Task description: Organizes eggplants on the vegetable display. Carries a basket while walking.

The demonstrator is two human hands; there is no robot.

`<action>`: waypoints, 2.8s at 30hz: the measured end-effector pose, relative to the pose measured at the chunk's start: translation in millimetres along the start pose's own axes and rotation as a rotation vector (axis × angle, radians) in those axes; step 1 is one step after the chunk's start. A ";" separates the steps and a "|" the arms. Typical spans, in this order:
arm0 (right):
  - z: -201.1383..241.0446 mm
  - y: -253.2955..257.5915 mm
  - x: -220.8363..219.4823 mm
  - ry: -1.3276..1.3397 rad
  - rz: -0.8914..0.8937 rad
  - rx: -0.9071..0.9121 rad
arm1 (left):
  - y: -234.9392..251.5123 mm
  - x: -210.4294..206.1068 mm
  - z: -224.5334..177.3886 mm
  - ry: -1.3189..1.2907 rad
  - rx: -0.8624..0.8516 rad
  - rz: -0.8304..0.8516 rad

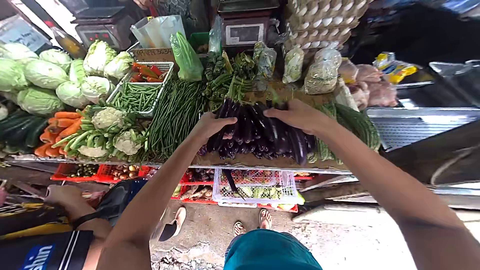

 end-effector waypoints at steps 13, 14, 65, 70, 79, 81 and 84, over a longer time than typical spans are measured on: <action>23.7 67.8 11.1 0.052 0.010 -0.119 | -3.2 14.8 -0.4 0.287 0.081 -0.080; 21.1 68.2 20.0 0.112 -0.014 -0.138 | -4.6 16.8 -1.3 0.302 0.080 -0.087; -191.5 -90.6 -175.8 -0.453 0.169 0.385 | -0.8 -126.8 301.5 0.433 -0.351 0.302; -179.7 -88.8 -197.5 -0.292 0.220 0.410 | -82.2 -101.4 211.1 -0.060 -0.652 0.024; -58.8 -106.0 -137.7 -0.076 -0.325 0.719 | -111.0 -60.1 63.5 -0.124 -0.830 -0.229; -39.8 -103.7 -110.9 -0.015 -0.421 0.659 | -106.6 -64.8 44.3 -0.033 -0.811 -0.194; -30.9 -94.9 -48.9 -0.154 -0.598 0.502 | -104.5 -60.0 32.7 0.042 -0.836 -0.243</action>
Point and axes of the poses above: each hand's wrist, its own y-axis towards the middle knuckle, its own x-axis out of the back of the hand, z = x × y, the point moved 5 cm from there along y, towards the middle knuckle, and after that the axes turned 2 degrees about -x, right-handed, at the moved point
